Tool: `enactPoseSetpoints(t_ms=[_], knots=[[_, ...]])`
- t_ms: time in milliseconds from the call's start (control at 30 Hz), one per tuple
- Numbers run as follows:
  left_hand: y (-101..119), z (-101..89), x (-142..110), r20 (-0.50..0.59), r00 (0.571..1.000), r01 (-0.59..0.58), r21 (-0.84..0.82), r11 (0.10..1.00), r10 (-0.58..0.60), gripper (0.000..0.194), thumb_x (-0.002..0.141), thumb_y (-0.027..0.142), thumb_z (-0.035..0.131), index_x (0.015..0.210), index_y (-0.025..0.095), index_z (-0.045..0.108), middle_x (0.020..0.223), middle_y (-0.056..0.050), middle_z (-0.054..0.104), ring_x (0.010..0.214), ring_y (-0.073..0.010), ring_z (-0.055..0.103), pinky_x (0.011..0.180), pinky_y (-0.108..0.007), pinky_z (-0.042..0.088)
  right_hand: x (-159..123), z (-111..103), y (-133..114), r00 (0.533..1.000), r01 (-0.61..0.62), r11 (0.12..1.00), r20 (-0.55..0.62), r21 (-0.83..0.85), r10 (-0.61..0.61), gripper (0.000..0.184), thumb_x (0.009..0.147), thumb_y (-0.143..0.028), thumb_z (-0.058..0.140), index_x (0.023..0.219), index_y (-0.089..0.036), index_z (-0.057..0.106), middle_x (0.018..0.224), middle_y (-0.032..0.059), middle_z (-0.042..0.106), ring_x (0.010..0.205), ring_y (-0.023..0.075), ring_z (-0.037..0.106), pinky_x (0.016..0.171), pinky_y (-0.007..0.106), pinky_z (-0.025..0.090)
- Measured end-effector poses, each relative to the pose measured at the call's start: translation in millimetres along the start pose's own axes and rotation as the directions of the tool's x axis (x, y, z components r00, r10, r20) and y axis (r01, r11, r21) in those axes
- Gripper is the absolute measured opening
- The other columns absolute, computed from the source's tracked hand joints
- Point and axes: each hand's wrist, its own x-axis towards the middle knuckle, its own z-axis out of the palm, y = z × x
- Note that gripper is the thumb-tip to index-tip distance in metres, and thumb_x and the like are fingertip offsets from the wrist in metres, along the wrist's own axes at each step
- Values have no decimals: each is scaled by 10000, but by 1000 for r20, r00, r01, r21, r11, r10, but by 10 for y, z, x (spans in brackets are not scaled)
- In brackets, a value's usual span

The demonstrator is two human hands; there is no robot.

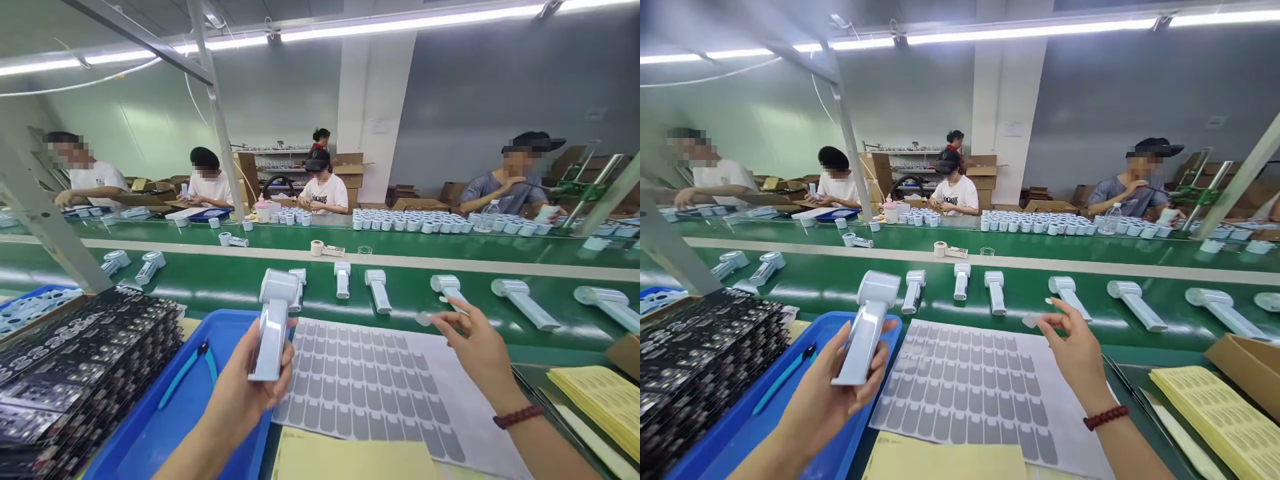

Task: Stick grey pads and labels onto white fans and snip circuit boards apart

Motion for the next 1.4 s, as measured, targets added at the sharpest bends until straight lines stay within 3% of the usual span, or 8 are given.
enactPoseSetpoints(t_ms=[133, 233, 300, 400, 467, 667, 1000, 1400], knots=[[-207, -155, -263, -153, 988, -25, 69, 997, 35, 286, 854, 363, 651, 994, 142, 767, 879, -119, 733, 700, -228, 705, 599, -311, 601, -354, -64, -463, 976, -9, 990, 217, 140, -22, 592, 730, -499, 682, 1228, -196, 574, 841, 47, 737, 656, 195, 621, 569, 310, 507], [-247, -217, -363, -268, 962, 53, 15, 998, -47, 150, 788, 160, 706, 916, 113, 768, 1030, -173, 751, 902, -279, 733, 812, -357, 615, -878, 27, -787, 892, -87, 961, 450, 264, -43, 545, 754, -431, 718, 1238, -236, 562, 843, 9, 722, 595, 166, 621, 536, 293, 491], [-244, -231, -387, -316, 940, 117, -57, 991, -130, 153, 771, 57, 684, 895, 117, 750, 817, -119, 740, 695, -205, 723, 666, -296, 627, -1237, 148, -938, 812, -143, 928, 576, 343, -88, 501, 750, -348, 750, 1210, -246, 579, 835, 12, 722, 892, 243, 707, 637, 302, 525], [-236, -175, -390, -342, 900, 193, -246, 950, -271, 173, 851, 47, 586, 948, 121, 709, 605, -13, 596, 432, -96, 563, 408, -186, 518, -1637, 357, -1078, 774, -271, 854, 628, 443, -80, 466, 732, -265, 740, 1172, -234, 586, 767, 16, 732, 1093, 289, 686, 680, 306, 545], [-242, -96, -387, -363, 869, 212, -341, 916, -337, 132, 887, 70, 552, 901, 117, 675, 591, -1, 559, 404, -68, 525, 375, -145, 474, -1784, 477, -1140, 768, -330, 813, 637, 479, -64, 468, 714, -260, 740, 1154, -230, 583, 747, 17, 741, 1163, 304, 659, 745, 335, 565], [-274, 79, -406, -430, 827, 186, -400, 897, -363, 154, 882, 77, 573, 739, 134, 580, 613, -27, 604, 416, -66, 562, 406, -143, 498, -1887, 679, -1264, 764, -396, 777, 645, 489, -17, 491, 667, -203, 748, 1134, -216, 595, 700, -5, 747, 1204, 296, 637, 993, 426, 509], [-241, 114, -425, -431, 846, 173, -334, 926, -314, 163, 873, 71, 577, 714, 98, 601, 545, -21, 577, 425, -86, 560, 420, -175, 492, -1858, 724, -1341, 726, -442, 784, 687, 436, 28, 537, 662, -163, 730, 1177, -213, 585, 729, -21, 748, 1118, 273, 682, 814, 334, 589], [-264, 68, -404, -447, 845, 143, -338, 930, -293, 199, 873, 79, 582, 675, 94, 601, 557, -38, 572, 429, -93, 565, 431, -191, 498, -1848, 748, -1369, 731, -434, 787, 682, 438, 25, 549, 674, -145, 727, 1198, -215, 582, 731, -29, 748, 1071, 252, 700, 787, 308, 595]])
